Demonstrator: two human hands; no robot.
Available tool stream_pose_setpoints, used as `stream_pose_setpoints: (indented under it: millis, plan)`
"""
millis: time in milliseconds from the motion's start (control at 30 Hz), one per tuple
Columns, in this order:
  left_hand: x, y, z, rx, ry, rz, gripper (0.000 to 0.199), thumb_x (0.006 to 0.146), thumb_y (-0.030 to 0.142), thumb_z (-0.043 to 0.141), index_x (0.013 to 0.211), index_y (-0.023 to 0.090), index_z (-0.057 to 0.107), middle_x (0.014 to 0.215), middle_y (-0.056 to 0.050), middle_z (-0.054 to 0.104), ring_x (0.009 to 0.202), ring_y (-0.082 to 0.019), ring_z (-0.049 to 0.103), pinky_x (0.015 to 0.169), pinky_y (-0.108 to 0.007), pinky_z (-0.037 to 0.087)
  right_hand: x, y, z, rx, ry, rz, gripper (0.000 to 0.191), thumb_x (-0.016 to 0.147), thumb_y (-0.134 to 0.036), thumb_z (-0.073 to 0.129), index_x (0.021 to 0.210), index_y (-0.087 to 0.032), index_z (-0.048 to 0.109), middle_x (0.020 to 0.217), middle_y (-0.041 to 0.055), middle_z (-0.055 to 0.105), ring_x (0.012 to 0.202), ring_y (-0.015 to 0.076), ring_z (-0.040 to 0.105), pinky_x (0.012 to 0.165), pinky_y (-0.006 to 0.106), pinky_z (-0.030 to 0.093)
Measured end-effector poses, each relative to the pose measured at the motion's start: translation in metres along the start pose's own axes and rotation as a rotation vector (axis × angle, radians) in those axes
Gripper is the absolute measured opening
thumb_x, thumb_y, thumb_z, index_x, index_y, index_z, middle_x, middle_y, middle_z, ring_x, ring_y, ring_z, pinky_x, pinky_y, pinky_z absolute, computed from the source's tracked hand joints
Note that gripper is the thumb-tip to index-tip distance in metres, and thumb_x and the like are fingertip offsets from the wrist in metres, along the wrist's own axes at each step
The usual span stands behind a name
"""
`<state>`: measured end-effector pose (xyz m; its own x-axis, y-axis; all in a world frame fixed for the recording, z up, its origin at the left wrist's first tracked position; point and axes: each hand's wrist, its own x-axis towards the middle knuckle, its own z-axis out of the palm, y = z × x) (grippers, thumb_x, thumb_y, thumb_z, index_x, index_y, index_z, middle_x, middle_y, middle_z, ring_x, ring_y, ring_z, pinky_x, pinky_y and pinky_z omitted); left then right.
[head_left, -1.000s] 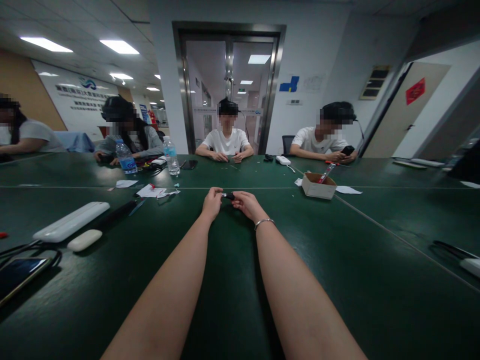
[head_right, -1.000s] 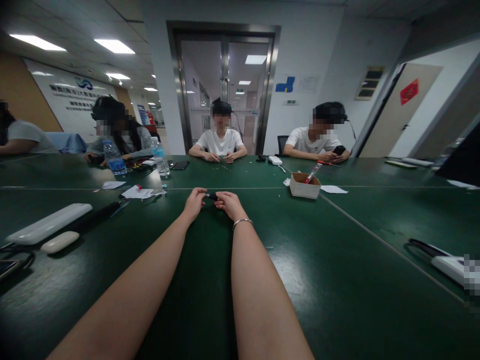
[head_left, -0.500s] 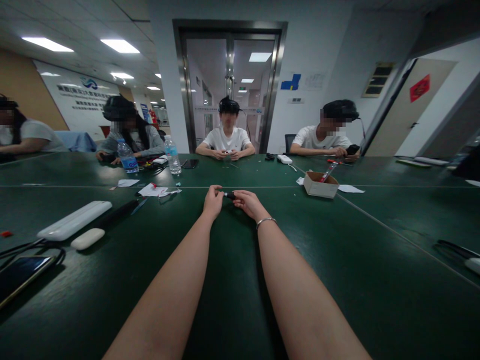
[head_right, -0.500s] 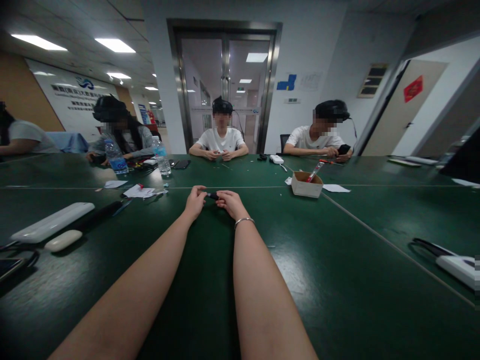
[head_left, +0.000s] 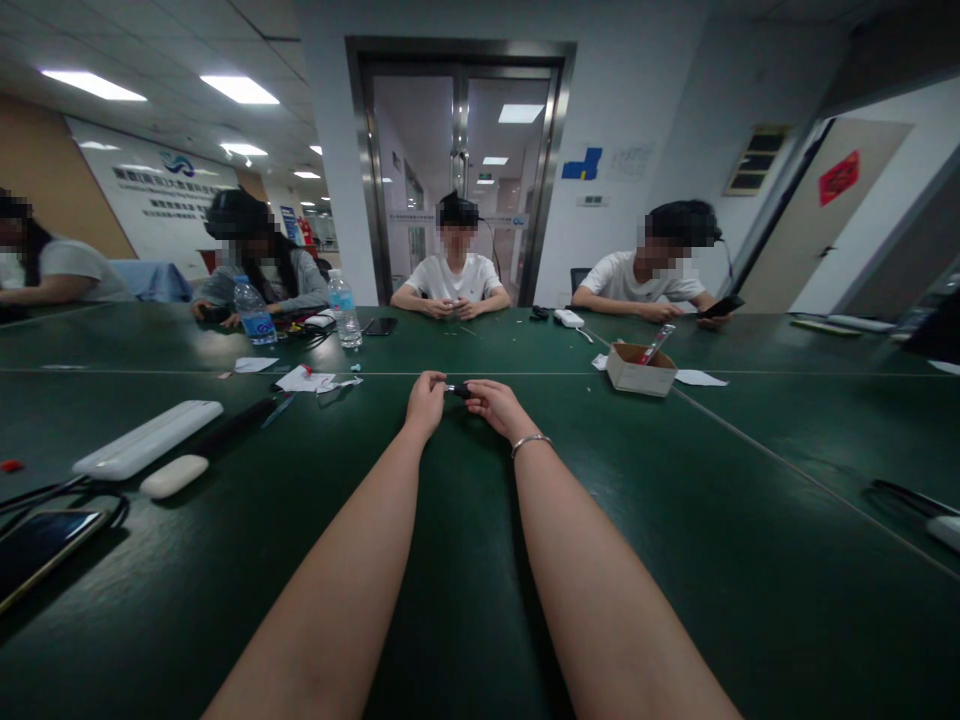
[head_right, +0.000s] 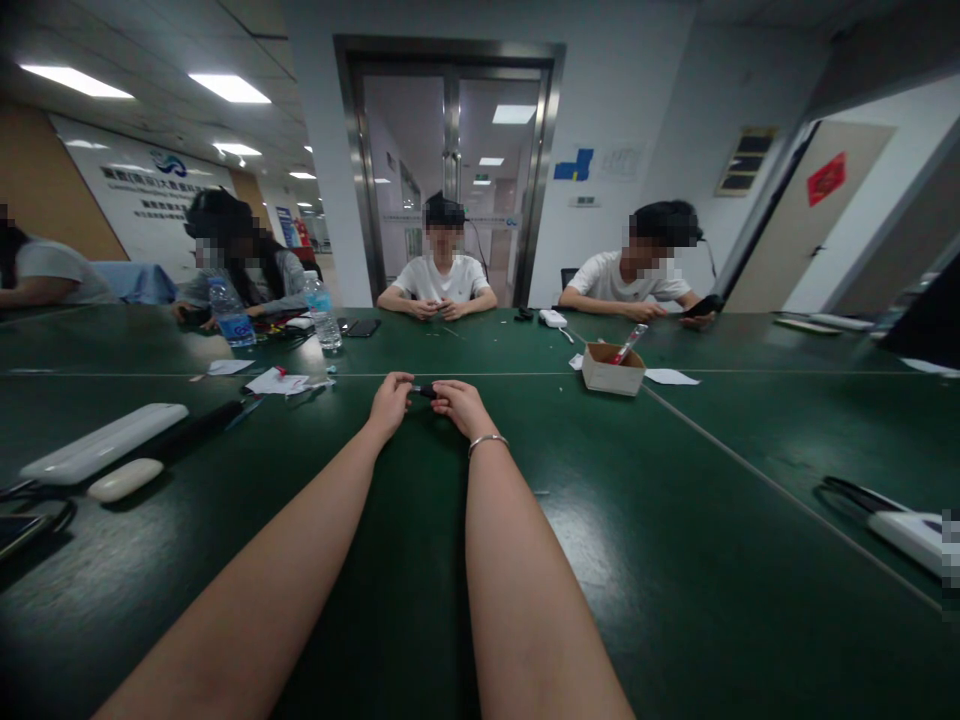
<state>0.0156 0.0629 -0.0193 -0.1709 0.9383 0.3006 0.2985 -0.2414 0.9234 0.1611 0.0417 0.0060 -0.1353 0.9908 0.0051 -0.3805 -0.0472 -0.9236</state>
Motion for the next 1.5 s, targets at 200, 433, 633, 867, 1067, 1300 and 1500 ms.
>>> stream_pose_setpoints:
  millis: [200,433,633,867,1067,1300,1500]
  plan:
    - [-0.001,0.003,0.0,-0.004,-0.012,0.023,0.022,0.078,0.02,0.044,0.096,0.019,0.055,0.082,-0.002,0.058,0.062,-0.01,0.052,0.059,-0.022,0.04,-0.001,0.0,0.0,0.002,-0.011,-0.001,0.007,0.075,-0.006,0.057,0.078,-0.01,0.063,0.059,0.0042,0.062,0.049,0.0092,0.056,0.047,0.019,0.047]
    - [0.001,-0.002,0.0,0.004,-0.019,0.035,0.02,0.08,0.026,0.045,0.095,0.02,0.057,0.083,-0.002,0.059,0.061,-0.01,0.05,0.059,-0.023,0.039,0.001,0.001,-0.001,0.002,-0.01,0.0,0.005,0.073,-0.007,0.061,0.077,-0.011,0.062,0.06,0.0036,0.062,0.049,0.0085,0.056,0.048,0.019,0.048]
    - [0.002,-0.006,0.001,0.027,-0.028,0.053,0.021,0.082,0.033,0.045,0.092,0.021,0.058,0.082,-0.002,0.059,0.063,-0.011,0.051,0.059,-0.023,0.039,0.001,0.0,-0.001,0.005,-0.004,0.004,0.005,0.073,-0.007,0.061,0.076,-0.01,0.063,0.061,0.0039,0.062,0.048,0.0079,0.056,0.048,0.019,0.048]
    - [0.001,-0.006,0.002,0.027,-0.063,0.026,0.027,0.084,0.04,0.04,0.089,0.02,0.058,0.072,-0.001,0.058,0.055,-0.011,0.05,0.052,-0.022,0.038,0.002,0.001,-0.001,0.012,0.011,0.004,0.007,0.073,-0.006,0.059,0.075,-0.011,0.063,0.058,0.0031,0.062,0.049,0.009,0.056,0.049,0.02,0.048]
    - [-0.005,0.008,0.001,-0.05,-0.048,-0.024,0.018,0.08,0.027,0.046,0.092,0.02,0.057,0.086,-0.003,0.059,0.059,-0.009,0.051,0.053,-0.021,0.04,0.002,0.001,-0.002,0.014,0.028,-0.014,0.004,0.072,-0.008,0.062,0.074,-0.011,0.063,0.059,0.0033,0.061,0.049,0.0085,0.055,0.048,0.019,0.047]
    - [-0.008,0.013,0.0,-0.067,-0.065,-0.014,0.018,0.076,0.019,0.047,0.092,0.019,0.056,0.083,-0.002,0.058,0.058,-0.009,0.05,0.055,-0.021,0.041,0.002,0.001,-0.002,0.013,0.022,-0.01,0.005,0.071,-0.009,0.063,0.076,-0.011,0.063,0.06,0.0036,0.061,0.05,0.0089,0.056,0.048,0.02,0.047]
    - [-0.007,0.008,-0.002,-0.005,-0.063,0.03,0.019,0.079,0.028,0.049,0.093,0.019,0.057,0.082,-0.003,0.06,0.057,-0.009,0.051,0.055,-0.022,0.041,0.002,0.0,-0.001,0.02,0.023,-0.005,0.005,0.073,-0.008,0.059,0.077,-0.01,0.062,0.058,0.0033,0.061,0.049,0.009,0.056,0.048,0.02,0.046]
